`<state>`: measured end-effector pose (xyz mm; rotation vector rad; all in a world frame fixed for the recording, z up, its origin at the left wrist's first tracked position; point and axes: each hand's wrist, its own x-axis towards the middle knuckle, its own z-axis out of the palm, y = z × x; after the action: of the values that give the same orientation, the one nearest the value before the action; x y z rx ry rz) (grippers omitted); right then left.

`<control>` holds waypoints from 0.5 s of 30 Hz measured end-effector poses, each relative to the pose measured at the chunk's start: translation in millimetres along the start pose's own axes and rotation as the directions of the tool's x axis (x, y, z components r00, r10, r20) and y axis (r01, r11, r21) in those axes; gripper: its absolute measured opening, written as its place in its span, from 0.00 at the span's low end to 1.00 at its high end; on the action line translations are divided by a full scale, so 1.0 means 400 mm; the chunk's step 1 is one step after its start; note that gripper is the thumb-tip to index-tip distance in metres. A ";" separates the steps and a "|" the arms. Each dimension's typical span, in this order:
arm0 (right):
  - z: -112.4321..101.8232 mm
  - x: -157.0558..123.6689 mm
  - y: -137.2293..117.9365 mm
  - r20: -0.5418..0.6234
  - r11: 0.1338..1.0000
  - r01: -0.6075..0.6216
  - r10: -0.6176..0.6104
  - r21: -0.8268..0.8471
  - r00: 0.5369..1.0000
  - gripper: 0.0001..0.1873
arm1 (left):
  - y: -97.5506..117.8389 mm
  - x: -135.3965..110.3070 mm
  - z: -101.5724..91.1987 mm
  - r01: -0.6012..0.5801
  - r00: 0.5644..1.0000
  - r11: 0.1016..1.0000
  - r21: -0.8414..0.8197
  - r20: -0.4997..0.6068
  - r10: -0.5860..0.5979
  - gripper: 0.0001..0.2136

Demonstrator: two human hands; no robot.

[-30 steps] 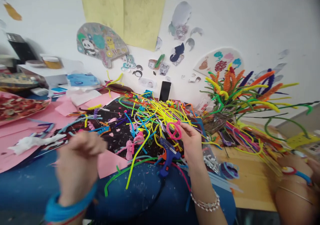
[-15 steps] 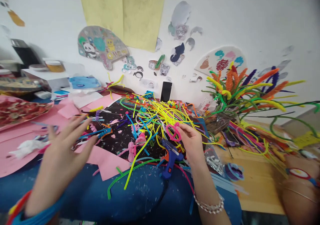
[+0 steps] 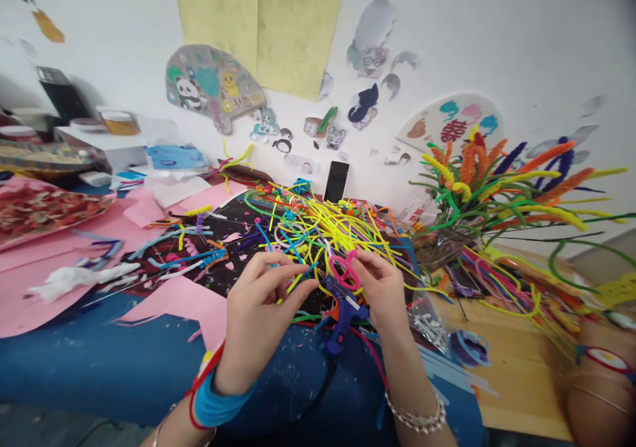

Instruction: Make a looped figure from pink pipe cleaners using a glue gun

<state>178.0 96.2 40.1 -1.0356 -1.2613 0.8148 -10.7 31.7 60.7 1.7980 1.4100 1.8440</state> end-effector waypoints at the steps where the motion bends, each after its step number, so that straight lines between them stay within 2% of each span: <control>1: 0.001 -0.001 -0.001 0.004 1.000 0.004 -0.004 -0.001 1.000 0.11 | 0.005 0.001 0.003 -0.013 1.000 1.000 0.001 0.015 0.013 0.05; 10: 0.006 -0.008 -0.011 0.060 1.000 0.016 -0.017 0.014 0.998 0.07 | 0.017 -0.004 0.056 0.060 0.993 0.994 -0.087 0.103 -0.051 0.07; 14: 0.008 -0.010 -0.014 0.065 1.000 0.014 -0.015 0.020 0.998 0.06 | 0.013 -0.007 0.069 0.076 0.989 0.993 -0.092 0.132 -0.064 0.02; 15: 0.008 -0.009 -0.014 0.062 1.000 0.012 -0.013 0.021 0.998 0.06 | 0.013 -0.008 0.068 0.085 0.989 0.990 -0.109 0.133 -0.070 0.03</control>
<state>173.9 91.3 44.1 -0.9916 -1.3076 0.8543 15.7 39.5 56.9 1.7466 1.2822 1.7017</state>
